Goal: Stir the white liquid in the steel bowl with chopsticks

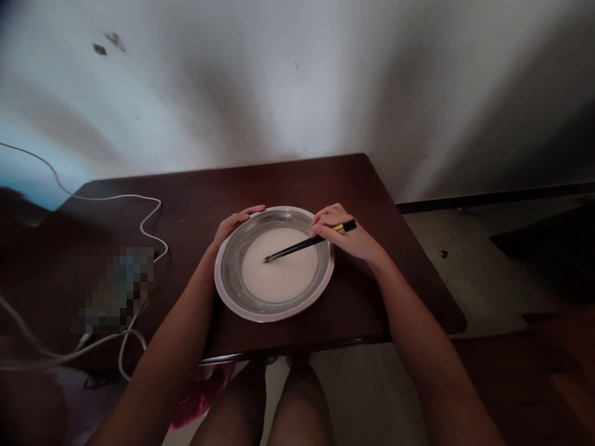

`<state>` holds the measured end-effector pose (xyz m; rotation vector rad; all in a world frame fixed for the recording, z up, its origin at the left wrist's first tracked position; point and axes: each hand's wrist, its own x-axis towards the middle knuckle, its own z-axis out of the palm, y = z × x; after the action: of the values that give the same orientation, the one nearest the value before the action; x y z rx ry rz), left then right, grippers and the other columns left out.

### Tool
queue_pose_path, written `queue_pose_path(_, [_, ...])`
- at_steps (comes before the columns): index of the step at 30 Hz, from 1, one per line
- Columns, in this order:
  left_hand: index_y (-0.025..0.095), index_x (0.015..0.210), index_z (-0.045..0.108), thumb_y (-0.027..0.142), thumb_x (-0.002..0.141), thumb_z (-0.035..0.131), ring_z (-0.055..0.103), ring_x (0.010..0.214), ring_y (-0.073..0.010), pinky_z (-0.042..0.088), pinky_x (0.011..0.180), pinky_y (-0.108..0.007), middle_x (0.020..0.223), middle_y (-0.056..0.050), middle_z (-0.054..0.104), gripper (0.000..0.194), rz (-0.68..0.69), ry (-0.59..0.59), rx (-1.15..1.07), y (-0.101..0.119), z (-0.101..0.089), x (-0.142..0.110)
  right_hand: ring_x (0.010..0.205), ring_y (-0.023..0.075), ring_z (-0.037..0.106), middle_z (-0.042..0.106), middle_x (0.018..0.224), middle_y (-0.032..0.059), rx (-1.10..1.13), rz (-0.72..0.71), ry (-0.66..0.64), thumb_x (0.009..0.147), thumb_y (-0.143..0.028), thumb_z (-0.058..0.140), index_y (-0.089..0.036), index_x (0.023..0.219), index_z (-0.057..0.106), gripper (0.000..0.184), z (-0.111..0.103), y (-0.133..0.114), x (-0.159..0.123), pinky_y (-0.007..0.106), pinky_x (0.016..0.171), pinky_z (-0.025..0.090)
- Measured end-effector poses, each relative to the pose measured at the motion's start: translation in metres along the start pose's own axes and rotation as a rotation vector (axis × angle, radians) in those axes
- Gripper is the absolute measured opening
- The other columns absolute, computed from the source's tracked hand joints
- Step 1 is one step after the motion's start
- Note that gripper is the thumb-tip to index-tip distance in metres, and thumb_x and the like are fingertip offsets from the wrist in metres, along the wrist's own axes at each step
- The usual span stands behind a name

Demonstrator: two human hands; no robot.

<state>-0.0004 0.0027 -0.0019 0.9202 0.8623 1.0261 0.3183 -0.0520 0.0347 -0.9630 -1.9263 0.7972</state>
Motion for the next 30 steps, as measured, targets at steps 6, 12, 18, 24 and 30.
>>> queue_pose_path(6, [0.022, 0.106, 0.086, 0.029, 0.079, 0.073, 0.070, 0.121, -0.0330, 0.052, 0.108, -0.038, 0.117, -0.008, 0.082, 0.031, -0.011, -0.002, 0.022, 0.000, 0.000, -0.001, 0.099, 0.0268, 0.064, 0.076, 0.089, 0.0046, -0.023, -0.020, 0.241, 0.098, -0.030, 0.061, -0.028, 0.066, 0.078, 0.036, -0.013, 0.005, 0.000, 0.047, 0.098, 0.045])
queue_pose_path(12, [0.018, 0.106, 0.085, 0.027, 0.075, 0.074, 0.070, 0.115, -0.0291, 0.051, 0.107, -0.036, 0.112, -0.006, 0.082, 0.034, 0.002, 0.007, 0.000, 0.000, 0.001, -0.001, 0.103, 0.0265, 0.065, 0.077, 0.093, 0.0048, 0.076, -0.004, -0.025, 0.099, -0.034, 0.062, -0.029, 0.070, 0.080, 0.035, -0.010, -0.003, -0.003, 0.046, 0.099, 0.048])
queue_pose_path(18, [0.019, 0.105, 0.084, 0.028, 0.076, 0.074, 0.069, 0.121, -0.0317, 0.050, 0.110, -0.037, 0.110, -0.008, 0.082, 0.032, -0.001, 0.008, 0.016, 0.000, 0.001, 0.000, 0.102, 0.0278, 0.064, 0.078, 0.094, 0.0047, -0.054, 0.003, 0.079, 0.096, -0.033, 0.065, -0.029, 0.075, 0.081, 0.026, -0.001, 0.001, 0.001, 0.048, 0.098, 0.047])
queue_pose_path(24, [0.018, 0.105, 0.085, 0.027, 0.076, 0.073, 0.071, 0.120, -0.0299, 0.048, 0.114, -0.039, 0.112, -0.007, 0.083, 0.033, 0.001, 0.006, 0.004, 0.000, -0.001, 0.000, 0.098, 0.0264, 0.065, 0.077, 0.088, 0.0050, 0.023, -0.025, 0.210, 0.099, -0.029, 0.058, -0.028, 0.063, 0.076, 0.040, -0.016, 0.001, -0.001, 0.046, 0.098, 0.046])
queue_pose_path(30, [0.022, 0.102, 0.086, 0.029, 0.075, 0.074, 0.072, 0.118, -0.0321, 0.052, 0.110, -0.039, 0.110, -0.006, 0.084, 0.030, -0.019, 0.011, 0.002, 0.001, 0.001, 0.001, 0.107, 0.0273, 0.064, 0.077, 0.095, 0.0048, 0.055, 0.009, -0.079, 0.097, -0.036, 0.065, -0.029, 0.075, 0.081, 0.028, -0.005, -0.005, -0.002, 0.046, 0.101, 0.048])
